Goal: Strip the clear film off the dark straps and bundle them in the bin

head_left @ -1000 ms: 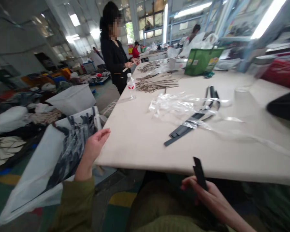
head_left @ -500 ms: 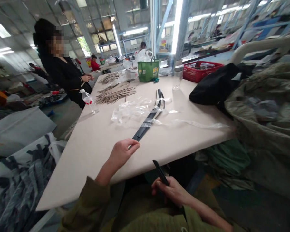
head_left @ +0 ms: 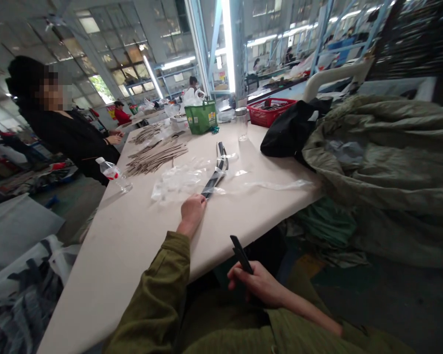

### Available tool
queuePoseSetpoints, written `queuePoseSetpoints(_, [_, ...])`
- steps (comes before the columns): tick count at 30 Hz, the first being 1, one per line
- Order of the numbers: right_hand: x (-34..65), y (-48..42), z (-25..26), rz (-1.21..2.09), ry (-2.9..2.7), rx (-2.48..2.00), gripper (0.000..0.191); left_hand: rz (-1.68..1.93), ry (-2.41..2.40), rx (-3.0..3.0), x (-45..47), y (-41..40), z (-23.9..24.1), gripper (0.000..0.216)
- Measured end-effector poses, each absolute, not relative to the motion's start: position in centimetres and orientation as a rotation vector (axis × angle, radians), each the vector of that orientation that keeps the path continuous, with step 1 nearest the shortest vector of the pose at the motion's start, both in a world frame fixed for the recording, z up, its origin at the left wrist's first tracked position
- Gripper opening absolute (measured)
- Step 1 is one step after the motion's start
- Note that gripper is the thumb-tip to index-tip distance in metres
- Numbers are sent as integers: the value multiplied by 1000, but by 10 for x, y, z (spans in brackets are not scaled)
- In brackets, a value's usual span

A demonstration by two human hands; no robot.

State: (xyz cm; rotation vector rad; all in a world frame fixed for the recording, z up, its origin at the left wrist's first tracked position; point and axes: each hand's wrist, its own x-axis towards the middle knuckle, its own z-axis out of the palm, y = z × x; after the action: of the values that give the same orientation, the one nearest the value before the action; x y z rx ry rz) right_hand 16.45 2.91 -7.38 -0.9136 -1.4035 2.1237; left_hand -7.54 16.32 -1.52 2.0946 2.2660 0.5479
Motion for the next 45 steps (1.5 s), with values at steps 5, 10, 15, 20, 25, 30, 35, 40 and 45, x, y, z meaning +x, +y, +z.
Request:
queuePoseSetpoints(5, [168, 52, -54, 2001, -1299, -980, 61, 1021, 2031, 2306, -71, 107, 2, 17])
queuePoseSetpoints(10, [156, 75, -29, 2092, -1355, -960, 63, 1375, 1576, 2673, -53, 31, 4, 29])
queuePoseSetpoints(15, [133, 82, -15, 2279, -1456, -868, 61, 1315, 1505, 2776, -44, -7, -9, 35])
queuePoseSetpoints(20, [124, 82, -6, 2181, -1465, -860, 41, 1314, 1532, 2759, -43, -16, -18, 36])
queuePoseSetpoints(25, [127, 87, 2, 1995, -1573, -1002, 20, 1445, 1637, 2488, -38, -25, -18, 32])
queuePoseSetpoints(30, [133, 89, 9, 1804, -1655, -1010, 15, 1246, 1591, 1373, -28, -30, -6, 32])
queuePoseSetpoints(35, [135, 86, 13, 1775, -1706, -923, 15, 1069, 1378, 992, -14, -18, 1, 29])
queuePoseSetpoints(40, [150, 84, 5, 1828, -1681, -909, 41, 1143, 1310, 777, -9, -5, -4, 26])
queuePoseSetpoints(45, [175, 63, -13, 1966, -1707, -888, 65, 1352, 1123, 409, -4, 12, -1, 30])
